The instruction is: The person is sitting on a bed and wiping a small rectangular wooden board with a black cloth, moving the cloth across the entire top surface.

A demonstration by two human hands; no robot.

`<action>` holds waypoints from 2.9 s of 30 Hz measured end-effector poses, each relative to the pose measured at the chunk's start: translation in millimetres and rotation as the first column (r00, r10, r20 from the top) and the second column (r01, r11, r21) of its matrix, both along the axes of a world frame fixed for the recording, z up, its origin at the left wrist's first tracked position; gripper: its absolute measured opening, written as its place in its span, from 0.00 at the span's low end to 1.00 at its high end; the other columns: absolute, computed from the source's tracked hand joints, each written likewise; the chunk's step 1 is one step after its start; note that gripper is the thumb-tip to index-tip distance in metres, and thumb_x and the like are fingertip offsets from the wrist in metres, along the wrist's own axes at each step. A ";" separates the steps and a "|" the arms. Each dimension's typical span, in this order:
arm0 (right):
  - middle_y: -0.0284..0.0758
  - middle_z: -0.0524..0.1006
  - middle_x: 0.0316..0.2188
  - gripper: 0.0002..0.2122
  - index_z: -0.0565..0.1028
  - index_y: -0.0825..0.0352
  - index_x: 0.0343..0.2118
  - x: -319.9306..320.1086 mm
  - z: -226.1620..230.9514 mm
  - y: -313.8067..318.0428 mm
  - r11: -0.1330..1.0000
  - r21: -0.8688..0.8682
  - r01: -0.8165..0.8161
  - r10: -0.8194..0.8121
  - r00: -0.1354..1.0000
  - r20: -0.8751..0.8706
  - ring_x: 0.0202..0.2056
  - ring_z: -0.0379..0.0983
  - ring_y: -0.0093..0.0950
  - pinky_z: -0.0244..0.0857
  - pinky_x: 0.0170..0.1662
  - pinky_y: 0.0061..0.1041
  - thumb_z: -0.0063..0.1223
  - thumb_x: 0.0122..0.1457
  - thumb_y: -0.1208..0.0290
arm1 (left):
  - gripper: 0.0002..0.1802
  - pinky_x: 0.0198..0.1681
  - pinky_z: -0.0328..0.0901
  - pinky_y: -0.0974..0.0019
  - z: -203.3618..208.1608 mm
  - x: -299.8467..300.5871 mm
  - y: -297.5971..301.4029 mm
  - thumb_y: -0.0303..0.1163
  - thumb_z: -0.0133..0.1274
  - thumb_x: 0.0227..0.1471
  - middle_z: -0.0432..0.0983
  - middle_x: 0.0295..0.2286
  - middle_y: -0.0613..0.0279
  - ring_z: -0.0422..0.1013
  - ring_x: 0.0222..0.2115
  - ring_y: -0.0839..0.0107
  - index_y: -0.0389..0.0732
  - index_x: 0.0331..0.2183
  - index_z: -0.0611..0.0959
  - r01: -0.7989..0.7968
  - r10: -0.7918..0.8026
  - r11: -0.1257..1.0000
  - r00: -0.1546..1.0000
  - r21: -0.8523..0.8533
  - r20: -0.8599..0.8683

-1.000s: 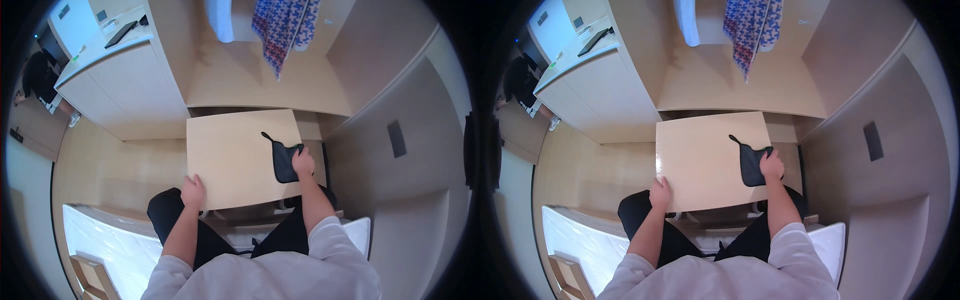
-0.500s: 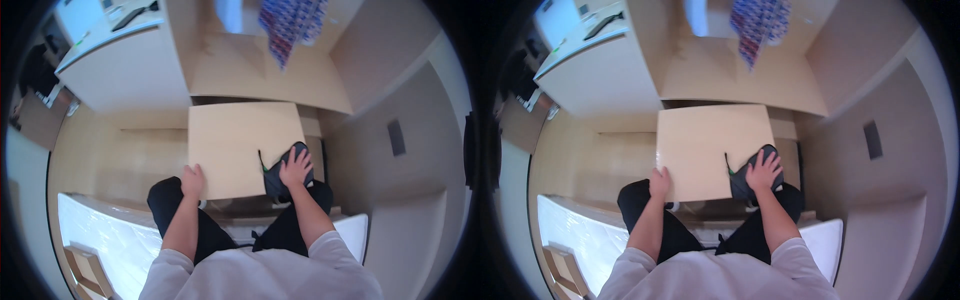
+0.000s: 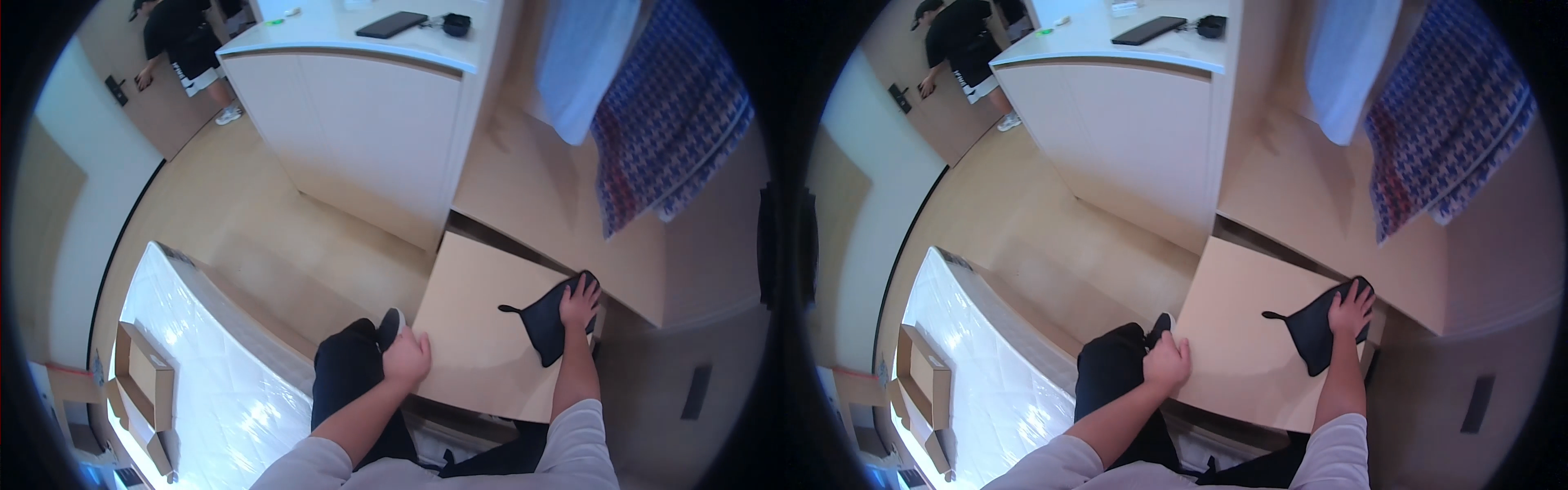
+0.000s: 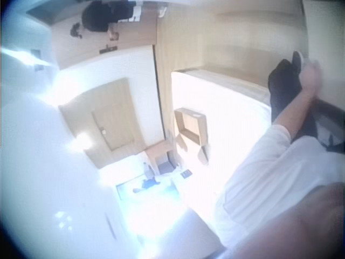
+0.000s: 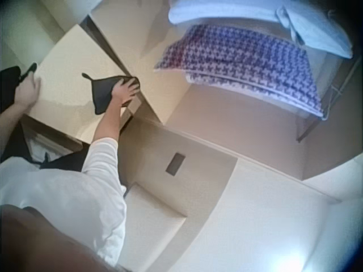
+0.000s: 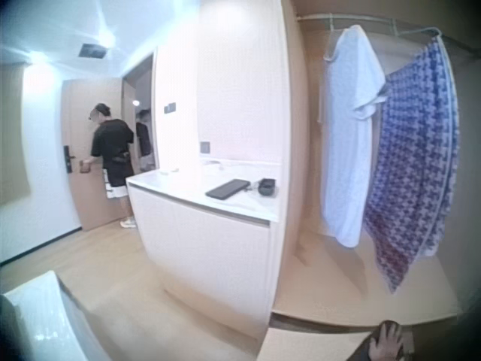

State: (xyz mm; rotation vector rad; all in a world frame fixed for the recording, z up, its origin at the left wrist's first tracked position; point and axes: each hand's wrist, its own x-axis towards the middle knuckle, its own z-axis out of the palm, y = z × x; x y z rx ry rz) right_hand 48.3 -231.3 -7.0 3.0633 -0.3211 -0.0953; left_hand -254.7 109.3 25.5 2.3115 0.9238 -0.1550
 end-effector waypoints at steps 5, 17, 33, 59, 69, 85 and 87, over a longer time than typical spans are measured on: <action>0.46 0.47 0.81 0.36 0.50 0.48 0.80 11.6 -2.4 18.3 0.998 -0.033 0.051 -0.050 0.999 0.011 0.79 0.38 0.53 0.38 0.75 0.66 0.41 0.73 0.44 | 0.25 0.44 0.76 0.38 2.7 5.6 -3.3 0.50 0.47 0.70 0.83 0.38 0.37 0.82 0.38 0.38 0.34 0.45 0.76 0.004 -0.004 1.000 1.000 0.000 -0.019; 0.46 0.47 0.80 0.39 0.53 0.55 0.79 -210.4 7.7 75.0 0.919 0.125 -0.373 0.368 0.928 0.064 0.79 0.38 0.51 0.34 0.78 0.61 0.54 0.69 0.54 | 0.28 0.45 0.76 0.39 -11.7 0.0 4.2 0.54 0.45 0.70 0.84 0.39 0.39 0.82 0.40 0.40 0.35 0.46 0.78 0.001 -0.001 1.000 1.000 -0.012 0.014; 0.50 0.42 0.80 0.41 0.56 0.55 0.78 -320.9 22.4 71.6 0.899 0.217 -0.381 0.395 0.918 -0.024 0.80 0.31 0.55 0.28 0.76 0.68 0.55 0.65 0.49 | 0.29 0.46 0.76 0.39 -15.2 0.0 1.6 0.55 0.45 0.70 0.84 0.40 0.38 0.82 0.42 0.39 0.36 0.48 0.77 -0.018 0.019 0.999 1.000 -0.035 0.010; 0.42 0.51 0.79 0.36 0.58 0.50 0.78 -139.5 12.6 228.1 0.719 0.205 -0.664 0.664 0.743 0.078 0.79 0.41 0.52 0.31 0.77 0.65 0.51 0.68 0.48 | 0.31 0.46 0.75 0.37 -8.1 3.2 2.3 0.56 0.43 0.71 0.85 0.38 0.36 0.82 0.41 0.38 0.34 0.45 0.81 0.003 0.002 0.997 0.997 -0.073 0.074; 0.42 0.53 0.79 0.36 0.63 0.50 0.75 -334.4 8.2 191.1 0.552 0.243 -0.798 0.787 0.595 0.164 0.79 0.40 0.50 0.32 0.77 0.64 0.55 0.65 0.49 | 0.29 0.57 0.69 0.37 -36.8 -13.8 12.1 0.50 0.51 0.67 0.82 0.49 0.36 0.76 0.53 0.36 0.37 0.57 0.80 -0.094 0.215 0.943 0.904 -0.319 0.368; 0.52 0.46 0.79 0.35 0.53 0.55 0.79 -256.0 -4.3 -56.1 0.968 0.195 0.159 -0.169 0.985 0.035 0.77 0.40 0.60 0.37 0.76 0.62 0.45 0.71 0.54 | 0.47 0.68 0.41 0.16 -7.6 -13.4 -87.8 0.61 0.52 0.63 0.47 0.74 0.36 0.44 0.74 0.34 0.50 0.75 0.62 0.475 -0.591 0.721 0.802 0.504 0.090; 0.52 0.47 0.79 0.36 0.53 0.55 0.79 -258.6 -5.1 -47.4 0.975 0.162 0.153 -0.167 0.983 0.074 0.77 0.42 0.60 0.36 0.76 0.61 0.46 0.70 0.54 | 0.48 0.69 0.39 0.17 -10.2 25.9 -73.9 0.62 0.51 0.63 0.46 0.74 0.36 0.42 0.75 0.35 0.50 0.75 0.61 0.438 -0.547 0.738 0.834 0.513 0.075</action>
